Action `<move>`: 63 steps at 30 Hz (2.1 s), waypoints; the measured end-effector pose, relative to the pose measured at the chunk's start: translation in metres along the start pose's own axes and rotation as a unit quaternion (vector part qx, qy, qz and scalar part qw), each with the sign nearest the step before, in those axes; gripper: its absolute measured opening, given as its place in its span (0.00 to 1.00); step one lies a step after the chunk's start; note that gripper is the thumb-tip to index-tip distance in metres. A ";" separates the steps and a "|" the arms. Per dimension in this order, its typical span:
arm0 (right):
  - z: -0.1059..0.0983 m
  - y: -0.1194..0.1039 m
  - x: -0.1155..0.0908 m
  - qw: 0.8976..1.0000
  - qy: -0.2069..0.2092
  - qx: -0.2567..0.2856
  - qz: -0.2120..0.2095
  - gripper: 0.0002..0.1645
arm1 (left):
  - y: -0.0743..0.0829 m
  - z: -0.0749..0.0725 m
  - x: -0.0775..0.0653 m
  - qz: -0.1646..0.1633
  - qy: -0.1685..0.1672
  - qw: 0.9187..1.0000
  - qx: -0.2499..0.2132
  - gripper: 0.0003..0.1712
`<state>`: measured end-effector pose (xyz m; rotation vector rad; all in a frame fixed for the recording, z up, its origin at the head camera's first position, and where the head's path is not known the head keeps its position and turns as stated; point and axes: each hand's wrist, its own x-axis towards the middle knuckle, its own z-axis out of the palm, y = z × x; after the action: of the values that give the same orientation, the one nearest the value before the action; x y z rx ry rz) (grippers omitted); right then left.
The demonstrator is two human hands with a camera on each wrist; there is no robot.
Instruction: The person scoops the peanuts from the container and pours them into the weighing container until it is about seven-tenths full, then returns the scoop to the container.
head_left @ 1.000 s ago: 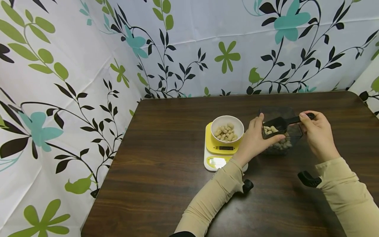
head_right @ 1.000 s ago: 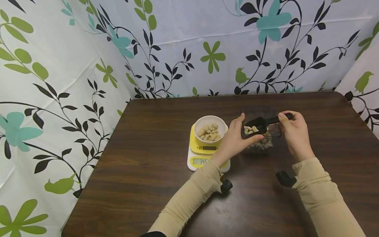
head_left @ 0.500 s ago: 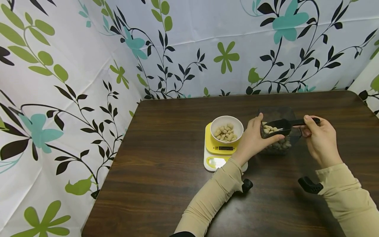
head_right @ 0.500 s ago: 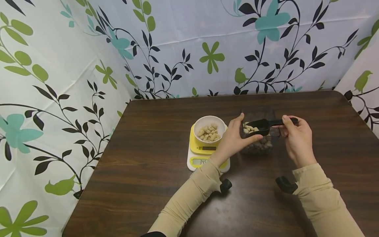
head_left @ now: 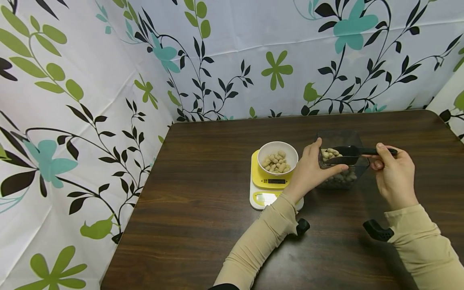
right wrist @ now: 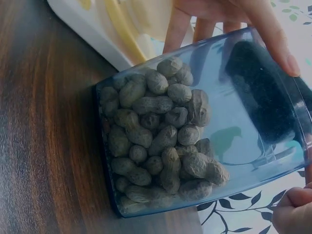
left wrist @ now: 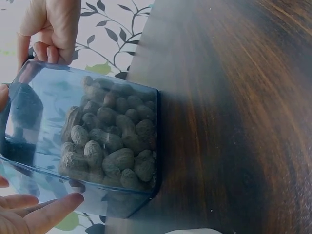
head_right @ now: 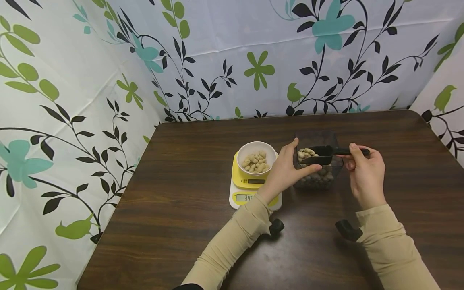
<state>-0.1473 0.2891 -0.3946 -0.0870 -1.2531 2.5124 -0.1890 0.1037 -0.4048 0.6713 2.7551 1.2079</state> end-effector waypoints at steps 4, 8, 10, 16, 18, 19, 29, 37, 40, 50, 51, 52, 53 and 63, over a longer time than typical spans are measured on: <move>0.003 0.002 -0.003 0.999 0.005 -0.038 -0.035 0.08 | 0.000 0.001 0.000 0.002 0.004 1.000 0.003 0.53; 0.004 0.006 -0.004 0.997 0.015 -0.048 -0.060 0.16 | 0.001 0.000 0.000 0.001 0.003 1.000 0.004 0.53; 0.003 0.008 -0.003 0.996 0.010 -0.055 -0.073 0.16 | 0.001 0.000 0.000 0.000 0.000 1.000 0.002 0.53; -0.001 0.012 -0.001 0.996 -0.026 -0.027 -0.078 0.11 | 0.001 -0.001 0.000 -0.001 -0.001 1.000 -0.003 0.53; 0.001 0.010 -0.002 0.997 -0.026 -0.036 -0.069 0.10 | 0.001 -0.002 0.000 0.000 0.000 1.000 -0.001 0.53; 0.001 0.009 -0.002 0.997 -0.029 -0.043 -0.066 0.10 | 0.001 -0.002 0.000 0.000 0.000 1.000 0.001 0.53; 0.004 0.004 -0.002 0.998 -0.026 -0.051 -0.024 0.14 | 0.001 -0.002 0.000 -0.003 0.000 1.000 0.001 0.53; 0.003 0.003 -0.003 1.000 0.003 0.009 -0.022 0.11 | 0.001 -0.002 -0.001 -0.008 -0.006 1.000 -0.008 0.53; 0.002 0.002 -0.003 1.000 0.007 0.021 -0.018 0.09 | 0.001 -0.001 -0.001 -0.006 -0.005 1.000 -0.008 0.53; -0.006 -0.002 -0.004 0.999 0.019 0.043 0.022 0.10 | 0.000 -0.001 -0.001 -0.001 -0.005 1.000 -0.003 0.53; -0.006 -0.003 -0.004 0.999 0.020 0.041 0.022 0.10 | 0.000 -0.001 -0.001 -0.002 -0.005 1.000 -0.002 0.53; -0.005 -0.003 -0.004 0.999 0.018 0.037 0.020 0.09 | 0.000 -0.001 -0.001 -0.002 -0.004 1.000 -0.002 0.53; -0.004 -0.003 -0.004 0.999 0.015 0.027 0.016 0.09 | 0.000 -0.001 -0.001 -0.003 -0.004 1.000 -0.002 0.53; -0.002 0.000 -0.004 1.000 0.001 0.023 0.019 0.10 | -0.002 0.000 0.000 -0.003 -0.004 1.000 0.001 0.54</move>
<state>-0.1431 0.2891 -0.3964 -0.1041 -1.2016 2.5714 -0.1895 0.1029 -0.4061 0.6655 2.7503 1.1995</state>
